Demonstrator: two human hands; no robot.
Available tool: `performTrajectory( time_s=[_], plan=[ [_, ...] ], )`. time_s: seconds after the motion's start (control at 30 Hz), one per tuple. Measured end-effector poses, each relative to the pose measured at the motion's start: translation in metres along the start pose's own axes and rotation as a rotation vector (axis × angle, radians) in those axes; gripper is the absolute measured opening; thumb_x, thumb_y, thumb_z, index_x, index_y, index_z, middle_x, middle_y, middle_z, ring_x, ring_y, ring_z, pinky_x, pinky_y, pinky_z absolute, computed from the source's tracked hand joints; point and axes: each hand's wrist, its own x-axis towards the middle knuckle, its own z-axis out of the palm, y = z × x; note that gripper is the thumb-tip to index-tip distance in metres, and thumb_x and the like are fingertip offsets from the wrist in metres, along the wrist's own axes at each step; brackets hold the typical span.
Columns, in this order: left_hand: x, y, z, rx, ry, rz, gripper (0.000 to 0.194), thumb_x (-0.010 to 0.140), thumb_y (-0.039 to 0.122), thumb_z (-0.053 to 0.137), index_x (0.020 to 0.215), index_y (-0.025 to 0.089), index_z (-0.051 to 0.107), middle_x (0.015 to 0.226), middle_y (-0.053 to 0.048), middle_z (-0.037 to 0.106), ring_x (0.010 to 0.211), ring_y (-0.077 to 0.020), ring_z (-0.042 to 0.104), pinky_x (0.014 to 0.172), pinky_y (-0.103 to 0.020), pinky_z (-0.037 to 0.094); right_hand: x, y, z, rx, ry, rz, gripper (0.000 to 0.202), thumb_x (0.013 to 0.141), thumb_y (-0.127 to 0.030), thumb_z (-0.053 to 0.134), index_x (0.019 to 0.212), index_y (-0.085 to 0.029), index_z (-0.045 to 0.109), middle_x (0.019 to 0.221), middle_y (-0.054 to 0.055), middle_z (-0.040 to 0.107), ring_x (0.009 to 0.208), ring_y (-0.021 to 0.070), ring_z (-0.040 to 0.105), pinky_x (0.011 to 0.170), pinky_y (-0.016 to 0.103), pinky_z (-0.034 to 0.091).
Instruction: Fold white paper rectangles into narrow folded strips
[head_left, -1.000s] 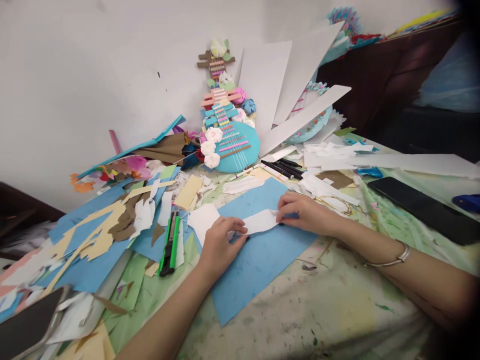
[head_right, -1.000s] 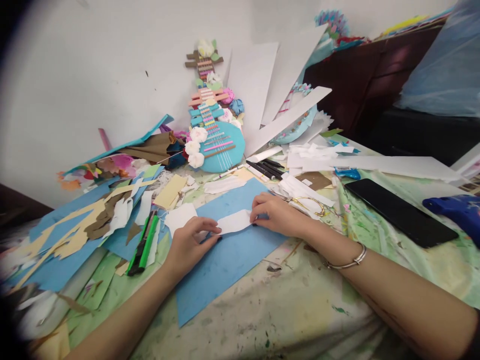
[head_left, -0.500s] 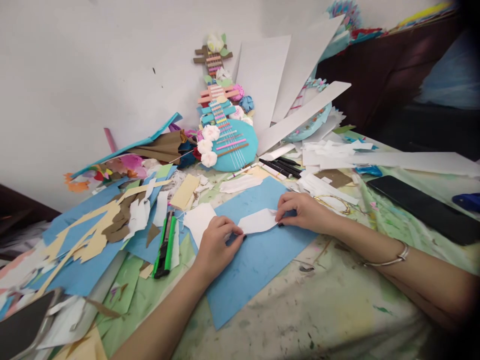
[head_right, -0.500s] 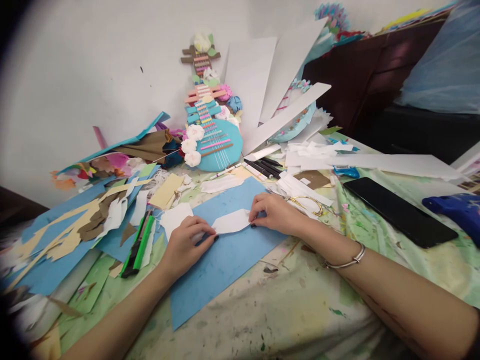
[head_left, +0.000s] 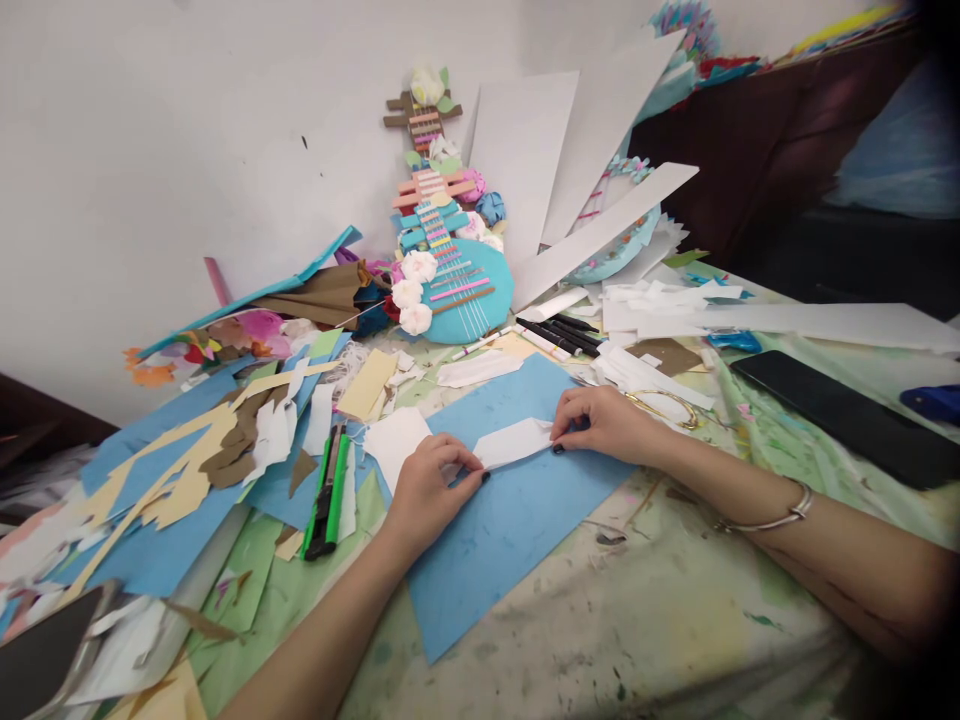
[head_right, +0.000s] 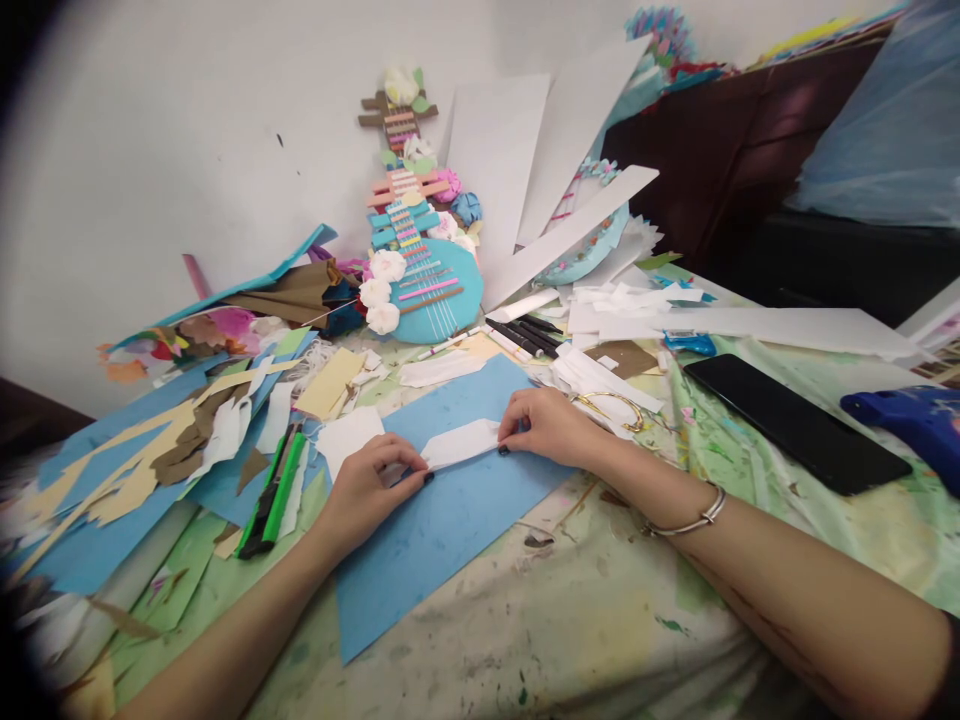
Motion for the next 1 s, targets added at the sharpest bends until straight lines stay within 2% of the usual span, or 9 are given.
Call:
performTrajectory(
  time_s=[0.13,0.3,0.63,1.0],
  plan=[
    [0.0008,0.0022,0.0,0.014,-0.003,-0.009,0.007,0.075,0.017,0.06,0.07,0.02,0.064,0.08,-0.002,0.062,0.081,-0.0179,0.057,0.074,-0.033,0.045,0.0008,0.0018,0.0003,-0.017,-0.006,0.045,0.006,0.068,-0.022,0.069,0.071,-0.019,0.073,0.074,0.001,0.063,0.062,0.0119,0.053,0.058,0.025,0.04],
    [0.0022,0.0035,0.001,0.046,-0.022,-0.014,0.007,0.076,0.023,0.059,0.07,0.019,0.062,0.079,-0.003,0.061,0.08,-0.0185,0.056,0.072,-0.033,0.045,0.0011,0.0044,0.0003,-0.026,-0.012,0.026,0.009,0.071,-0.025,0.066,0.074,-0.019,0.072,0.075,0.002,0.065,0.065,0.0131,0.054,0.06,0.025,0.041],
    [0.0033,0.0016,-0.0011,0.004,-0.066,-0.034,0.006,0.076,0.02,0.058,0.071,0.02,0.061,0.08,-0.002,0.061,0.081,-0.0181,0.057,0.073,-0.032,0.044,0.0009,0.0037,0.0008,-0.044,-0.023,0.048,0.014,0.073,-0.028,0.062,0.076,-0.017,0.07,0.074,0.004,0.066,0.065,0.0145,0.055,0.059,0.026,0.04],
    [0.003,0.0037,0.0044,0.039,-0.013,-0.077,0.009,0.077,0.02,0.056,0.07,0.019,0.061,0.088,-0.003,0.057,0.086,-0.0186,0.055,0.081,-0.034,0.044,-0.0002,-0.0041,0.0017,-0.096,0.002,0.064,0.01,0.073,-0.024,0.06,0.073,-0.017,0.066,0.073,0.002,0.065,0.066,0.0136,0.055,0.061,0.025,0.038]
  ],
)
